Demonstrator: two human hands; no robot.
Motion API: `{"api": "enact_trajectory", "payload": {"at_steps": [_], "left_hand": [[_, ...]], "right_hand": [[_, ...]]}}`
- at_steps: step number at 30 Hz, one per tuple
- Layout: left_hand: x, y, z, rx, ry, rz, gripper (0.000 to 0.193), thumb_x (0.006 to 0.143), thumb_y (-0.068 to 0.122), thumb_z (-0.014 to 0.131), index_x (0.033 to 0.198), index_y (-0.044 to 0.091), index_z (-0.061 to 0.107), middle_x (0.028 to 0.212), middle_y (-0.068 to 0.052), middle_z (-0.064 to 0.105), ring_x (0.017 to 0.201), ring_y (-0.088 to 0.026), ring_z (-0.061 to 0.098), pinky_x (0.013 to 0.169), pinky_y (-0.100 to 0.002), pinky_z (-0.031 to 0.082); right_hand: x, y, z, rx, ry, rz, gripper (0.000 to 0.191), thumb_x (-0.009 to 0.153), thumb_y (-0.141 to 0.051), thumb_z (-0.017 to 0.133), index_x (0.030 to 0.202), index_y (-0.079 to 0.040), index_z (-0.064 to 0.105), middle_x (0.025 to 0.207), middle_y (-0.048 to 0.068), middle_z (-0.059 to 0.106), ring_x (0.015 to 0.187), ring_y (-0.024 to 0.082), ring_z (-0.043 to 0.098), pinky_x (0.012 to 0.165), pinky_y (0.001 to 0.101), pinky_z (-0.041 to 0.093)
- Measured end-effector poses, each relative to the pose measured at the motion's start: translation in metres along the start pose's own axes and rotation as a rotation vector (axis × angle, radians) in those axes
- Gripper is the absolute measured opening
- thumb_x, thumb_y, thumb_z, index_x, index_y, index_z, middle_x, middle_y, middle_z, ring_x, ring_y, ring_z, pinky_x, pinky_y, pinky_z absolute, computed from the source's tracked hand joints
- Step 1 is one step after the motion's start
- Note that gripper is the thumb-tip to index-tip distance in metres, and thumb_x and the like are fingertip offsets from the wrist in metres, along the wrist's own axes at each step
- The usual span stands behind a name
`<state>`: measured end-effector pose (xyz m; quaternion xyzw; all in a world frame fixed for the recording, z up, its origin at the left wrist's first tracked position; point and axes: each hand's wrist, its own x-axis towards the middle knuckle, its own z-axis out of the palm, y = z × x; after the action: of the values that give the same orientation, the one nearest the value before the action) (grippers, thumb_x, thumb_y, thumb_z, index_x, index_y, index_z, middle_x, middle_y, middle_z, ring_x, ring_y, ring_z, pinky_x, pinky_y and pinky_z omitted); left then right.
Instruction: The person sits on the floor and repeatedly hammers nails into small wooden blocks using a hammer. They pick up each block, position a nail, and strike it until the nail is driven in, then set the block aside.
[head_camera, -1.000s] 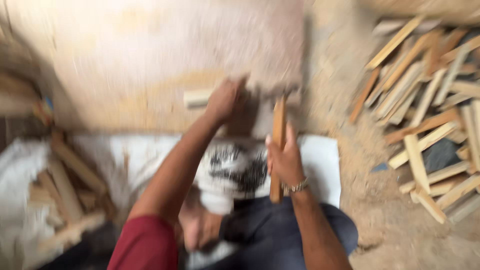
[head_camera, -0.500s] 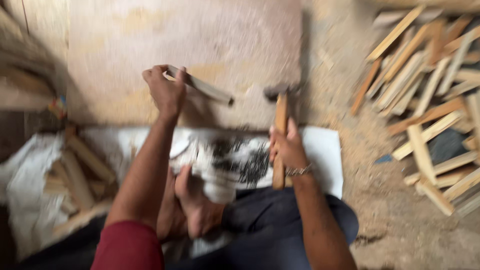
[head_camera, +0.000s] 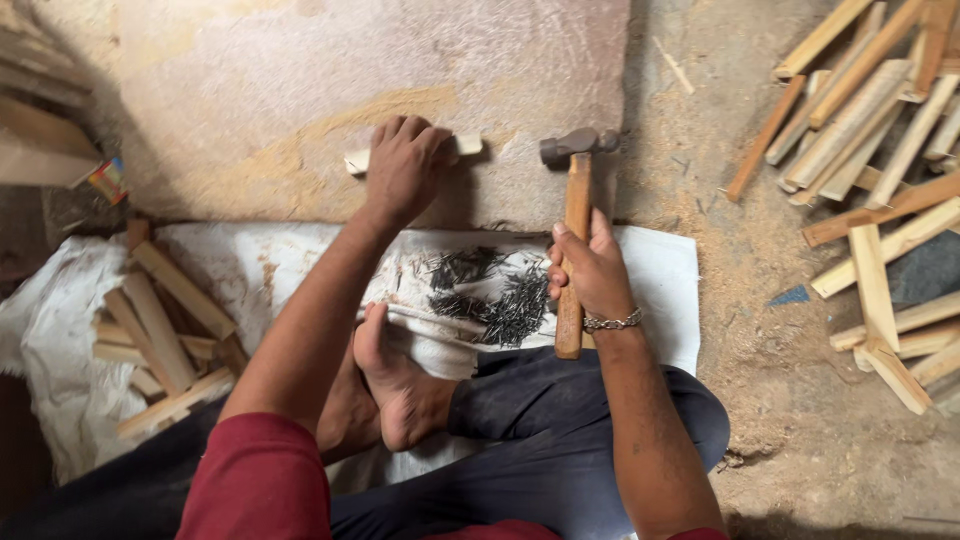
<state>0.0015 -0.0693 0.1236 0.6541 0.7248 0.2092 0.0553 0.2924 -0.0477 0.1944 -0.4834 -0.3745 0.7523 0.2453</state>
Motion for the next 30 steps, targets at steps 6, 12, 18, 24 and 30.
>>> {"api": "enact_trajectory", "payload": {"at_steps": [6,12,18,24,30], "left_hand": [[0.040,0.018,0.052,0.028,-0.037,-0.002,0.015,0.093,0.023,0.071,0.106,0.016,0.073,0.107,-0.009,0.065,0.102,-0.029,0.057,0.091,-0.044,0.047],[0.002,0.063,0.046,0.118,-0.343,-0.004,0.042,0.111,0.046,0.062,0.093,0.009,0.069,0.088,-0.011,0.067,0.082,-0.026,0.066,0.076,-0.043,0.055],[-0.117,0.103,0.036,-0.122,-0.633,0.124,0.043,0.083,0.038,0.080,0.109,0.004,0.069,0.102,-0.013,0.063,0.094,-0.026,0.058,0.083,-0.042,0.050],[-0.132,0.102,0.045,-0.232,-0.462,0.047,0.020,0.086,0.031,0.078,0.088,0.011,0.077,0.098,-0.006,0.068,0.096,-0.025,0.061,0.087,-0.040,0.049],[-0.137,0.099,0.060,-0.461,-0.350,-0.097,0.012,0.090,0.022,0.071,0.092,0.013,0.079,0.096,-0.007,0.077,0.094,-0.029,0.070,0.083,-0.041,0.056]], "right_hand": [[0.005,0.004,-0.006,-0.065,-0.013,0.003,0.038,0.103,-0.020,0.061,0.132,-0.002,0.043,0.071,0.003,0.055,0.047,0.009,0.052,0.037,0.0270,0.050],[0.012,-0.004,-0.002,-0.058,0.009,0.040,0.044,0.098,-0.022,0.060,0.137,-0.008,0.046,0.067,0.002,0.055,0.046,0.010,0.052,0.037,0.0267,0.050],[0.014,0.006,-0.006,0.041,-0.020,0.042,0.047,0.097,-0.021,0.062,0.138,-0.008,0.043,0.072,0.003,0.054,0.048,0.009,0.051,0.038,0.0274,0.049],[0.013,0.006,-0.004,0.034,0.006,0.054,0.051,0.094,-0.020,0.063,0.140,-0.012,0.042,0.071,0.004,0.053,0.048,0.010,0.051,0.038,0.0275,0.048],[0.013,0.005,-0.005,0.012,0.037,0.040,0.056,0.095,-0.019,0.065,0.143,-0.012,0.037,0.071,0.004,0.055,0.047,0.011,0.052,0.037,0.0287,0.048]]}}
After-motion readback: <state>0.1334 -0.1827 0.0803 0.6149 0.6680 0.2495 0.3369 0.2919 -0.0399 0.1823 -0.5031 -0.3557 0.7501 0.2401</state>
